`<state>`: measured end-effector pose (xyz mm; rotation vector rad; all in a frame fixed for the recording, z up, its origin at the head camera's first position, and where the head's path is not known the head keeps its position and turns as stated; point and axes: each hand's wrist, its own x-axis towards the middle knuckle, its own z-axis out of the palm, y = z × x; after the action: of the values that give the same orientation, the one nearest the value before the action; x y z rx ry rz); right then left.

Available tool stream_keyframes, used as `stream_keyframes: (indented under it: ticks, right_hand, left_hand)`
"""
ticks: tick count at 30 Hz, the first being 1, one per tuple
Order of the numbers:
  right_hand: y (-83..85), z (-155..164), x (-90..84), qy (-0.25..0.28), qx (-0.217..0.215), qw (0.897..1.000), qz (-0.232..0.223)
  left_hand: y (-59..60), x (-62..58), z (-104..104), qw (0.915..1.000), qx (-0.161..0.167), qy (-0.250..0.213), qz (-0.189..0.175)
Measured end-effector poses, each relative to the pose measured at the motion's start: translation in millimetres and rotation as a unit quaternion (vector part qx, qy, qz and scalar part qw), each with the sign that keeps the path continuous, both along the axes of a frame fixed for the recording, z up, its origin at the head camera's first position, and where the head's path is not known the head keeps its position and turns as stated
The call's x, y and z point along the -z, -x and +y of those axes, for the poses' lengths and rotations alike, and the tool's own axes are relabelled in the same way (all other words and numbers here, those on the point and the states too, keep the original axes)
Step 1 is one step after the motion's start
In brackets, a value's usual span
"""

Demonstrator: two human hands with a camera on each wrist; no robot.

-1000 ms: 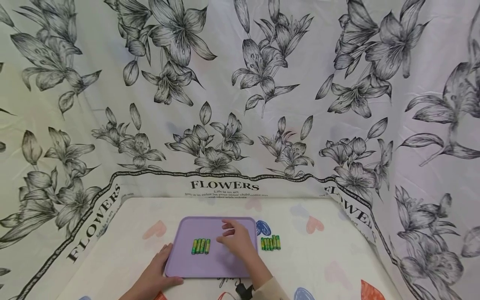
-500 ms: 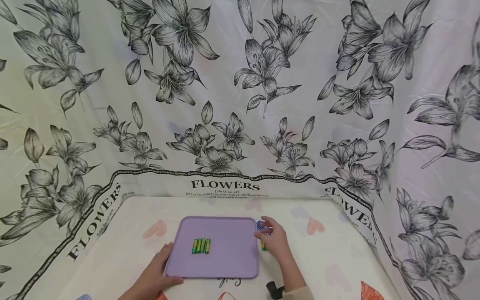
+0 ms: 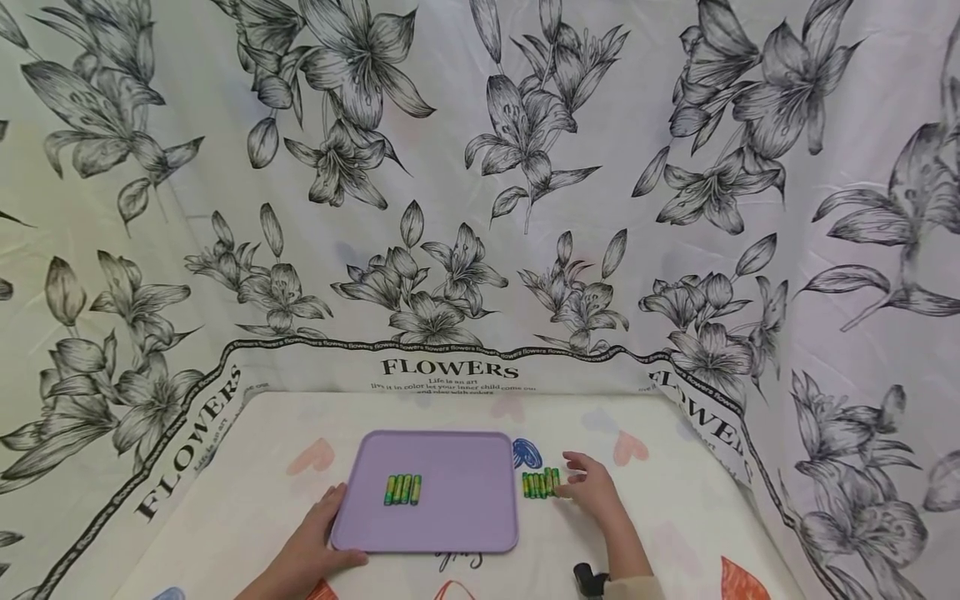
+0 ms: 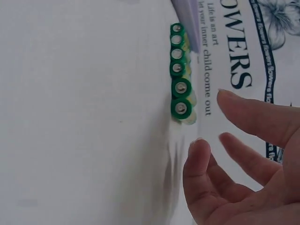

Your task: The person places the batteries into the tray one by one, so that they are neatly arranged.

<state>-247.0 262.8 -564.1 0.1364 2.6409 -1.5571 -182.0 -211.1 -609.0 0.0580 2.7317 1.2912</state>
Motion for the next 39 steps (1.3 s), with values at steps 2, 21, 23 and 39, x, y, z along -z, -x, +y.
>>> stream_keyframes:
  ticks: [2,21,23,39]
  right_hand:
    - [1.8,2,4.9,-0.011,-0.004,1.0,-0.007]
    - [11.4,-1,23.1,-0.112,-0.012,0.994,0.014]
    - [8.8,-1,21.7,-0.094,0.001,0.995,0.013]
    - [4.8,-22,-5.0,0.172,0.024,0.985,0.015]
  left_hand:
    - [-0.3,-0.7,0,1.0,0.0,0.0,-0.004]
    - [2.4,2.0,0,0.9999,-0.004,-0.002,-0.01]
    - [2.3,1.4,1,0.9999,-0.005,0.001,-0.011]
    - [1.3,0.5,0,0.9999,-0.002,0.007,-0.011]
